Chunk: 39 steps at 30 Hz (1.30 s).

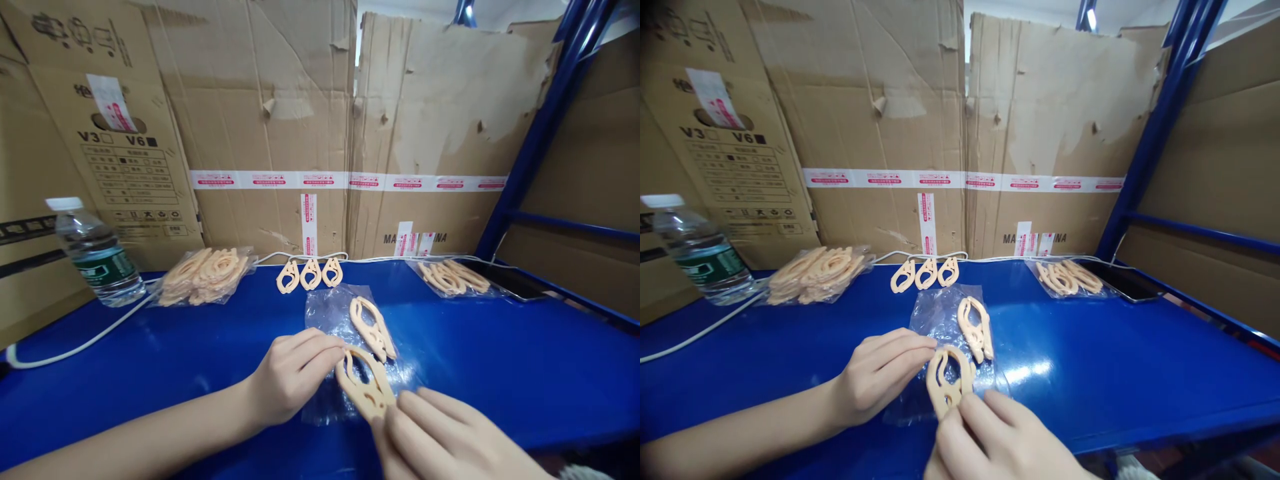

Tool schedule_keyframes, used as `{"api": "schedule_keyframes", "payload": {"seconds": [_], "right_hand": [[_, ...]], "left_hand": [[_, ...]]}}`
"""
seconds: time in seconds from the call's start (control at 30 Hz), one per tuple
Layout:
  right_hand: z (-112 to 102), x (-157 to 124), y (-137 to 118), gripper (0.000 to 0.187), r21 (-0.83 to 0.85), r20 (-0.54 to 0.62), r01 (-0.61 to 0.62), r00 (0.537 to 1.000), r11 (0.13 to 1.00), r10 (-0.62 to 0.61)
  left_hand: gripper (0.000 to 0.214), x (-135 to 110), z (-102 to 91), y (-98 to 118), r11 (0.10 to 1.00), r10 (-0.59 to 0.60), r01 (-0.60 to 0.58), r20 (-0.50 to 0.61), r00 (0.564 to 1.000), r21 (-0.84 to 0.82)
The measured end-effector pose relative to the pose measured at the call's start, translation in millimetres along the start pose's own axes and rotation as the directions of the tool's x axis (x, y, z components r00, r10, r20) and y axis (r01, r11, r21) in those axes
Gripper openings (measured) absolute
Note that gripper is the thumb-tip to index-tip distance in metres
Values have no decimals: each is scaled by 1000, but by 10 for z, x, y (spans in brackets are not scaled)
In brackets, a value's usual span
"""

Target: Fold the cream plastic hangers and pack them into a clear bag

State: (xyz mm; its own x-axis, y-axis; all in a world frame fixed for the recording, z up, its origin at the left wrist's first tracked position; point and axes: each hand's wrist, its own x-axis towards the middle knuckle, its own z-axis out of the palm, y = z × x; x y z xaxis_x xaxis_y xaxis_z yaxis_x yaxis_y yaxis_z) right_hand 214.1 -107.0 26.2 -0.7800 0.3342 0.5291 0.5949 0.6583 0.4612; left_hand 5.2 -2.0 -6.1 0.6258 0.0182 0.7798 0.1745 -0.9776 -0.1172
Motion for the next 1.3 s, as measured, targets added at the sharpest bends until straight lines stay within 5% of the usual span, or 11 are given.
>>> {"api": "schedule_keyframes", "payload": {"seconds": [0.1, 0.37, 0.73, 0.87, 0.97, 1.07, 1.13, 1.2, 1.3], "right_hand": [[193, 127, 41, 20, -3, 77, 99, 992, 995, -99], [670, 164, 22, 21, -55, 34, 31, 999, 998, -29], [694, 158, 154, 36, 165, 303, -63, 953, 984, 10], [595, 208, 172, 65, 357, 366, -194, 929, 914, 54], [383, 199, 125, 66, 453, 306, -184, 951, 872, 42], [82, 206, 154, 57, 585, 107, -91, 994, 806, 34], [-39, 270, 301, 60, 594, -33, -137, 980, 793, 194], [16, 388, 566, 54, 564, -141, -98, 967, 820, 213], [444, 582, 1083, 43, 403, -3, -301, 944, 864, 331]], "left_hand": [[17, 16, -4, 10, 1000, 6, -6, -20, 1000, -3], [16, 37, 2, 19, 1000, 23, -23, -60, 998, 8], [15, 3, 22, 10, 1000, -1, 2, -57, 998, 20], [17, -25, 36, -15, 1000, -6, 6, -42, 999, -11], [18, -15, 26, -13, 999, -18, 16, -55, 998, -33], [16, 16, 6, 1, 999, -41, 40, -38, 998, -29], [16, 41, -6, 10, 999, -40, 40, -28, 999, -4], [15, 64, -15, 15, 1000, -21, 21, -37, 999, 15], [15, 90, -24, 20, 1000, 3, -2, -35, 999, 7]]}}
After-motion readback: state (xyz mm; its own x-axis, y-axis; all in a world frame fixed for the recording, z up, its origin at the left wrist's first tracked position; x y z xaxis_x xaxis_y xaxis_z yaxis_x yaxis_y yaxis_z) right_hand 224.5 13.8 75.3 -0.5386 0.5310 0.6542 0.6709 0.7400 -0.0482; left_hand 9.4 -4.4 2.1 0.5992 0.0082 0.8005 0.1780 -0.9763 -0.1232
